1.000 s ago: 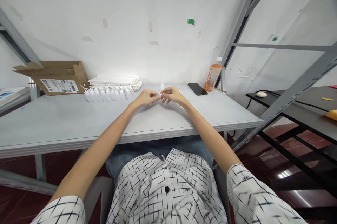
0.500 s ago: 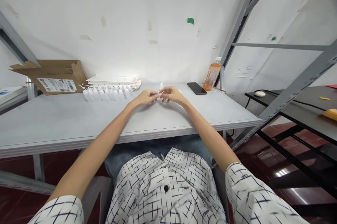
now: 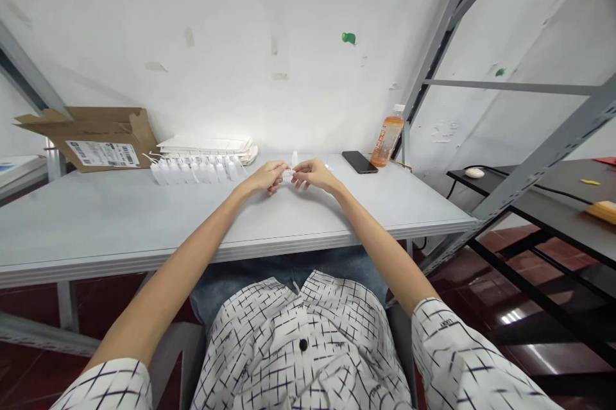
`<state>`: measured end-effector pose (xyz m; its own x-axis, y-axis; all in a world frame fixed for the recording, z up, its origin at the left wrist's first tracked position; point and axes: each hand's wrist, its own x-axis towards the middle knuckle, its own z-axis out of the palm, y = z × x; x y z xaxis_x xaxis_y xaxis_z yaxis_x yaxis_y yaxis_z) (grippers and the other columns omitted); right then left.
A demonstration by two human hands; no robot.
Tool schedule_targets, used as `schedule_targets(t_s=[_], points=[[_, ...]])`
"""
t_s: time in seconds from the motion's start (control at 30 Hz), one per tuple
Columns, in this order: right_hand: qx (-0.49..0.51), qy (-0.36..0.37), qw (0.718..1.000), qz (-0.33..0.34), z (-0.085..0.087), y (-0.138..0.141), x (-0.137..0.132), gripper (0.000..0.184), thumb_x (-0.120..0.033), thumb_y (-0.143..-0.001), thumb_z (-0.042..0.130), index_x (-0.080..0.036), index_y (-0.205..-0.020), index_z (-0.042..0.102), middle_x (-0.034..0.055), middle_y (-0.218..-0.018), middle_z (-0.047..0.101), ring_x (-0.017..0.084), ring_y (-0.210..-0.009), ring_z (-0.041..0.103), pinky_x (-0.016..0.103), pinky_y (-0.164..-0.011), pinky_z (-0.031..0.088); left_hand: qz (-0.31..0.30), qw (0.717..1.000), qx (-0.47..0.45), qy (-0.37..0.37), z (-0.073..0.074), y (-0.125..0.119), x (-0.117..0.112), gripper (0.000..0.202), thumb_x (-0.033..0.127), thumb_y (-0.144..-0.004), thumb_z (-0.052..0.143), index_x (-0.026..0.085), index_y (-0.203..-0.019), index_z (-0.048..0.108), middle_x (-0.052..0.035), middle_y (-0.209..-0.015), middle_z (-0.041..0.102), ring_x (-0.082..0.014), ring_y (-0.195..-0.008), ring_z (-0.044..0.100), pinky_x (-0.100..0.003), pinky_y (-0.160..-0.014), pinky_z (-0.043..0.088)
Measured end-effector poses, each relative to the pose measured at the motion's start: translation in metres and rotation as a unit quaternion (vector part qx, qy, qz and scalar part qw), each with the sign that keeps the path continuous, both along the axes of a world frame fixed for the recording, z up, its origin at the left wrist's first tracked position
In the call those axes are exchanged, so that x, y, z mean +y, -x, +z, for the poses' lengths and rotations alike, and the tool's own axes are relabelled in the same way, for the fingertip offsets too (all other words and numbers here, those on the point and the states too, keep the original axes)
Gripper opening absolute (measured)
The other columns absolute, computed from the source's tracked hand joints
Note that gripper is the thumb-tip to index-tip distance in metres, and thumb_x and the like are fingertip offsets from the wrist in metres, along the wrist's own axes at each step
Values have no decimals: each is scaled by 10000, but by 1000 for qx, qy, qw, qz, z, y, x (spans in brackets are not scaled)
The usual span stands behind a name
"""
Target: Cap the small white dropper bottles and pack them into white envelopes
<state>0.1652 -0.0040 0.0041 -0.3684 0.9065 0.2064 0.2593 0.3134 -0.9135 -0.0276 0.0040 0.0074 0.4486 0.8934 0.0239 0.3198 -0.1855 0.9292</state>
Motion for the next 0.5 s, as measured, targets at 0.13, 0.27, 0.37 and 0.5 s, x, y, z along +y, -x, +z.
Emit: schedule_targets(t_s=[0.13, 0.27, 0.37, 0.5], points=[[-2, 1, 1000, 4, -1, 0, 0, 58, -148, -820, 700, -91, -812, 710, 85, -737, 746, 141, -578, 690, 191, -453, 520, 6, 1000, 5, 12, -1, 0, 0, 199, 363, -980, 420, 210, -890, 510, 88, -523, 307, -81, -346, 334, -195, -365, 332], [-6, 0, 1000, 13, 0, 1, -1, 70, -140, -832, 679, -92, -792, 710, 79, -704, 738, 148, -585, 695, 193, -454, 522, 21, 1000, 12, 14, 0, -1, -1, 252, 390, -967, 442, 214, -787, 444, 89, -512, 309, -77, -340, 318, -199, -362, 316], [-5, -5, 1000, 13, 0, 2, -2, 79, -132, -838, 664, -92, -783, 705, 77, -694, 734, 149, -581, 697, 192, -451, 520, 28, 999, 18, -6, 2, -2, -2, 290, 383, -980, 425, 212, -747, 418, 86, -518, 304, -72, -353, 306, -196, -361, 297], [7, -7, 1000, 7, -1, 2, -1, 72, -145, -833, 679, -92, -787, 694, 84, -714, 739, 144, -549, 688, 199, -445, 518, 13, 998, 32, -54, 2, -2, -3, 310, 373, -976, 447, 203, -718, 425, 76, -538, 306, -72, -401, 311, -193, -378, 304]])
